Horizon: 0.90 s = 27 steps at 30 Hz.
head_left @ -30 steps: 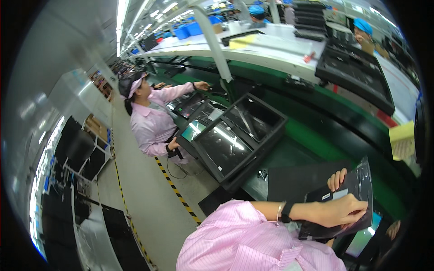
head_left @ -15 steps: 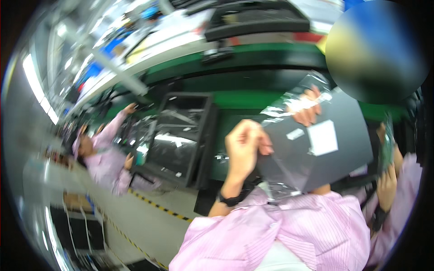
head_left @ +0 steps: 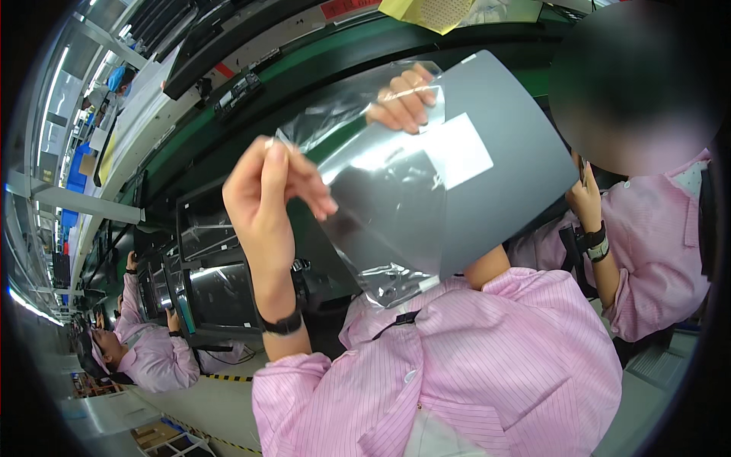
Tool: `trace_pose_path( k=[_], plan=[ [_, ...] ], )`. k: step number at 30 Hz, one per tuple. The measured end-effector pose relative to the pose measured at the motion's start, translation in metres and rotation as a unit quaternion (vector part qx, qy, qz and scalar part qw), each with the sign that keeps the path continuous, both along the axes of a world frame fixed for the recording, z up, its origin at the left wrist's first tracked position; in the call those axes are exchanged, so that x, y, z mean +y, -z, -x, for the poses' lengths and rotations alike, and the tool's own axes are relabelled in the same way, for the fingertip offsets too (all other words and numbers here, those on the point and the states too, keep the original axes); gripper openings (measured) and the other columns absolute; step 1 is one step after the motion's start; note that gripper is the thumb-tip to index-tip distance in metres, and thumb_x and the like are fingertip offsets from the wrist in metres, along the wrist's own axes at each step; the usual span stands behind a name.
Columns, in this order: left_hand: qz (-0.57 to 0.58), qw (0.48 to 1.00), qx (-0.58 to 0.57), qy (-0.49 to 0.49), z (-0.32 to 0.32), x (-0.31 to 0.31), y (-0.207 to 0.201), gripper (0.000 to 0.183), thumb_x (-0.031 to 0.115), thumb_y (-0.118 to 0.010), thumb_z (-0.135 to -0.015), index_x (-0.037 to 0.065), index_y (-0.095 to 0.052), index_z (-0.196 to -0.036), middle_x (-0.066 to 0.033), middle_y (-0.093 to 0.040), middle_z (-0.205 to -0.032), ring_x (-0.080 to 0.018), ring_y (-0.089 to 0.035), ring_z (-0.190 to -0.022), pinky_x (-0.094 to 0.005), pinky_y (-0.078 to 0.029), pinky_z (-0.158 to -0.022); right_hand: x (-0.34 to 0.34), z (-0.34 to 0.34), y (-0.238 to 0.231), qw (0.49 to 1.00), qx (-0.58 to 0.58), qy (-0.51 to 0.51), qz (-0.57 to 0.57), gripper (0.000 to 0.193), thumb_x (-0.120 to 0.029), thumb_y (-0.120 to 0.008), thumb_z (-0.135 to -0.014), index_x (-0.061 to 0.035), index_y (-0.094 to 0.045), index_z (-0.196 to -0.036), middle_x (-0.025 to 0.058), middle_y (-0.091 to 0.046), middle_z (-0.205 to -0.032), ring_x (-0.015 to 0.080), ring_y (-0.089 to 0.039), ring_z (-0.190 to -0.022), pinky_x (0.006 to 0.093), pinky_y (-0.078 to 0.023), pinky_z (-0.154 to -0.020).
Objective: Processing tablet devices on an assembly line, including peeling protective films and sorting.
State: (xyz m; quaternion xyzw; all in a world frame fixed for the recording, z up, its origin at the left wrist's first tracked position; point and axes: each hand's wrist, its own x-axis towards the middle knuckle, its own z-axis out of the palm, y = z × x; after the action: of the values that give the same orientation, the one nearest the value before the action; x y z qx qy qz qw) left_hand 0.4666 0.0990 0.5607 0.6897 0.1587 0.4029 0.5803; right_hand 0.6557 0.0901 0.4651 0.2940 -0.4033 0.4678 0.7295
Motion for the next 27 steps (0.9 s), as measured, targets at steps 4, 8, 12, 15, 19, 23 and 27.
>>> trace_pose_path(
  k=[4, 8, 12, 15, 19, 23, 27],
  plan=[
    [-0.015, 0.996, -0.033, 0.087, -0.013, 0.005, -0.016, 0.028, 0.016, -0.04, -0.095, -0.003, -0.051, -0.079, -0.0089, -0.056, -0.064, -0.0137, -0.056, -0.047, -0.0211, -0.043, -0.041, -0.001, 0.003, 0.0, 1.0, 0.025, -0.005, -0.005, 0.044, -0.027, -0.019, -0.096, -0.0109, -0.053, -0.075, 0.0044, -0.05, -0.064, 0.0167, -0.048, -0.062, 0.0295, -0.037, -0.065],
    [-0.018, 0.994, -0.045, 0.103, -0.036, -0.029, -0.024, 0.023, 0.013, -0.042, -0.094, -0.002, -0.051, -0.078, -0.0064, -0.055, -0.063, -0.0099, -0.052, -0.049, -0.0204, -0.04, -0.045, -0.016, -0.048, 0.012, 0.996, -0.083, 0.006, -0.037, 0.04, -0.031, -0.024, -0.095, -0.0088, -0.051, -0.075, 0.0042, -0.049, -0.068, 0.0178, -0.047, -0.063, 0.0307, -0.038, -0.065],
    [-0.225, 0.971, 0.033, 0.076, -0.024, -0.062, -0.02, 0.016, 0.003, -0.05, -0.083, 0.002, -0.053, -0.067, -0.0068, -0.054, -0.059, -0.0131, -0.051, -0.048, -0.0241, -0.04, -0.046, -0.027, -0.046, 0.03, 0.987, -0.049, 0.012, 0.155, 0.029, -0.025, -0.035, -0.094, -0.0097, -0.045, -0.071, 0.0062, -0.045, -0.06, 0.0176, -0.043, -0.055, 0.0332, -0.038, -0.056],
    [-0.459, 0.881, 0.003, 0.115, -0.028, -0.072, 0.004, 0.015, 0.002, -0.062, -0.057, 0.003, -0.056, -0.07, -0.0046, -0.054, -0.063, -0.0182, -0.051, -0.049, -0.0257, -0.041, -0.043, -0.01, -0.045, 0.055, 0.954, -0.126, 0.2, 0.183, 0.05, -0.04, -0.031, -0.096, -0.005, -0.05, -0.066, 0.0062, -0.047, -0.05, 0.0148, -0.047, -0.043, 0.0248, -0.039, -0.041],
    [-0.419, 0.872, 0.002, 0.254, -0.024, -0.067, 0.032, 0.019, 0.017, -0.067, -0.063, 0.004, -0.057, -0.073, -0.0033, -0.051, -0.063, -0.0172, -0.052, -0.054, -0.0257, -0.042, -0.048, -0.025, -0.018, 0.039, 0.869, 0.004, 0.356, 0.343, 0.046, -0.035, -0.035, -0.097, -0.0064, -0.048, -0.063, 0.0016, -0.044, -0.047, 0.0092, -0.038, -0.037, 0.0197, -0.03, -0.037],
    [-0.075, 0.945, 0.057, 0.313, -0.026, -0.04, 0.029, 0.043, 0.042, -0.059, -0.08, 0.0, -0.053, -0.077, -0.006, -0.055, -0.07, -0.0141, -0.054, -0.059, -0.0246, -0.044, -0.055, -0.042, -0.009, 0.017, 0.783, -0.008, 0.504, 0.365, 0.044, -0.029, -0.042, -0.095, -0.0091, -0.043, -0.055, -0.0035, -0.041, -0.05, 0.0037, -0.033, -0.043, 0.0212, -0.025, -0.04],
    [-0.019, 0.966, 0.09, 0.241, -0.04, -0.024, 0.006, 0.025, 0.023, -0.053, -0.089, -0.001, -0.05, -0.08, -0.0043, -0.05, -0.067, -0.0073, -0.048, -0.058, -0.0209, -0.038, -0.053, -0.048, 0.0, 0.001, 0.616, -0.071, 0.686, 0.381, 0.052, -0.029, -0.031, -0.097, -0.0073, -0.042, -0.05, -0.0004, -0.038, -0.044, 0.0061, -0.031, -0.038, 0.0221, -0.023, -0.038]
  ],
)
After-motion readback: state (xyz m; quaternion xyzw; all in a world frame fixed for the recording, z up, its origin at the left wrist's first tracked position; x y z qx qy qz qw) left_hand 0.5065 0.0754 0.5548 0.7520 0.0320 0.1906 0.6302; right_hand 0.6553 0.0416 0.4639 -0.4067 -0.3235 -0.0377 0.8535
